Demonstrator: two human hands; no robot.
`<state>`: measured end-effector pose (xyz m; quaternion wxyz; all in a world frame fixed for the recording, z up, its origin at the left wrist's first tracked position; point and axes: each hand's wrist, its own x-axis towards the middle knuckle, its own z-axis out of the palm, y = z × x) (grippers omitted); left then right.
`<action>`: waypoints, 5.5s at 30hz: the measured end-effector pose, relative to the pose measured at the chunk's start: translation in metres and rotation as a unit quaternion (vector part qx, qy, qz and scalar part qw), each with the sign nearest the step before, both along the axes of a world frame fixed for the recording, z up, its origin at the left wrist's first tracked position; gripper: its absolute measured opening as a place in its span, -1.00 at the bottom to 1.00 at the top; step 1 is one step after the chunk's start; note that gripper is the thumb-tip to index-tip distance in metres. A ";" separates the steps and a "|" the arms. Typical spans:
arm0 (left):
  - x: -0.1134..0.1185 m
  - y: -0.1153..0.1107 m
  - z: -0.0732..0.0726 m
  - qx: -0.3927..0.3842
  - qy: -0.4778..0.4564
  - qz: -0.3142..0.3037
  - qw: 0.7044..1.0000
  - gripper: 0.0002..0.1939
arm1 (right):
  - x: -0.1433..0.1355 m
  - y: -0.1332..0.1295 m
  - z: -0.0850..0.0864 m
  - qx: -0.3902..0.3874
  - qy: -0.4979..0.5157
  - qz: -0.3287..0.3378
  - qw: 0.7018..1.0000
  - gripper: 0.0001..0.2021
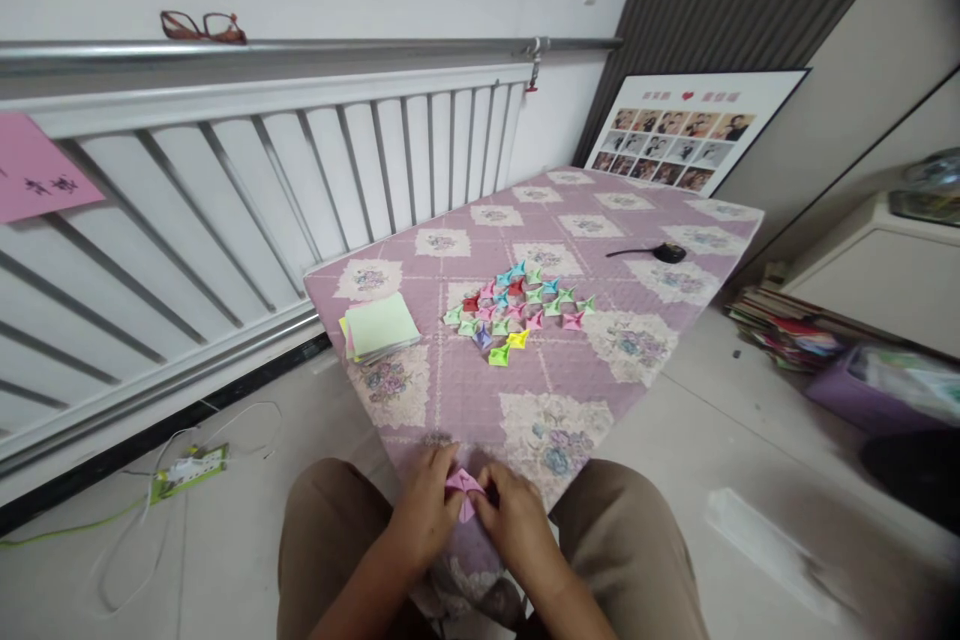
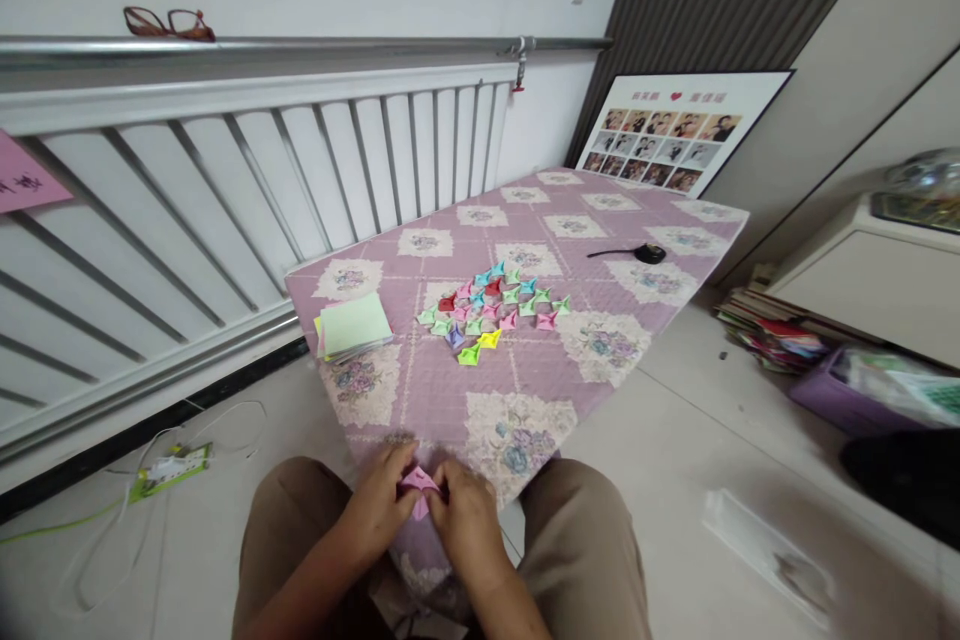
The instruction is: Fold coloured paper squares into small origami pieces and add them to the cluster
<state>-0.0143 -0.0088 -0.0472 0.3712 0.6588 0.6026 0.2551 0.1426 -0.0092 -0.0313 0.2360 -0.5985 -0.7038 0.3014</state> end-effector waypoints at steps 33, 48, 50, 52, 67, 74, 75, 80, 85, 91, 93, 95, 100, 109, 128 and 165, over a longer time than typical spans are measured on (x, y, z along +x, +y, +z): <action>0.019 -0.026 0.050 -0.177 -0.491 0.234 0.820 -0.49 | 0.002 -0.011 0.033 -0.142 0.431 -0.080 0.888 -0.59; 0.013 -0.030 0.049 -0.152 -0.415 0.194 0.876 -0.44 | -0.003 -0.006 0.032 -0.135 0.473 -0.058 0.869 -0.73; 0.012 -0.032 0.051 -0.144 -0.401 0.181 0.886 -0.52 | -0.001 -0.004 0.031 -0.119 0.470 -0.062 0.872 -0.71; 0.013 -0.033 0.051 -0.135 -0.380 0.168 0.899 -0.58 | 0.000 -0.003 0.030 -0.105 0.464 -0.067 0.877 -0.70; 0.009 -0.027 0.050 -0.152 -0.301 0.142 0.931 -0.70 | 0.010 -0.013 0.044 0.075 0.181 -0.019 0.980 -0.81; 0.008 -0.028 0.055 -0.113 -0.281 0.123 0.945 -0.73 | 0.013 -0.014 0.048 0.130 0.071 0.034 0.988 -0.80; 0.009 -0.028 0.056 -0.114 -0.289 0.125 0.942 -0.72 | 0.013 -0.014 0.048 0.136 0.057 0.038 0.988 -0.80; 0.012 -0.030 0.056 -0.142 -0.340 0.131 0.920 -0.64 | 0.011 -0.017 0.048 0.179 0.007 0.059 0.982 -0.80; 0.008 -0.029 0.057 -0.123 -0.309 0.113 0.936 -0.65 | 0.012 -0.017 0.047 0.212 -0.021 0.074 0.974 -0.80; 0.003 -0.027 0.069 -0.097 -0.250 0.100 0.958 -0.64 | 0.014 -0.017 0.048 0.229 -0.042 0.088 0.968 -0.82; 0.003 -0.027 0.072 -0.095 -0.243 0.099 0.960 -0.64 | 0.013 -0.017 0.047 0.241 -0.046 0.085 0.966 -0.83; 0.003 -0.027 0.072 -0.096 -0.244 0.089 0.961 -0.65 | 0.013 -0.017 0.046 0.258 -0.051 0.078 0.962 -0.85; 0.002 -0.027 0.068 -0.097 -0.245 0.079 0.961 -0.65 | 0.011 -0.019 0.044 0.292 -0.061 0.069 0.952 -0.87; -0.001 -0.027 0.073 -0.104 -0.209 0.085 0.969 -0.64 | 0.014 -0.019 0.043 0.290 -0.096 0.094 0.948 -0.90; -0.005 -0.023 0.079 -0.113 -0.186 0.041 0.975 -0.66 | 0.020 -0.017 0.050 0.229 -0.035 0.138 0.963 -0.90; 0.002 -0.037 0.048 0.274 0.104 0.015 0.956 -0.78 | -0.003 -0.012 0.038 -0.104 0.438 -0.109 0.886 -0.71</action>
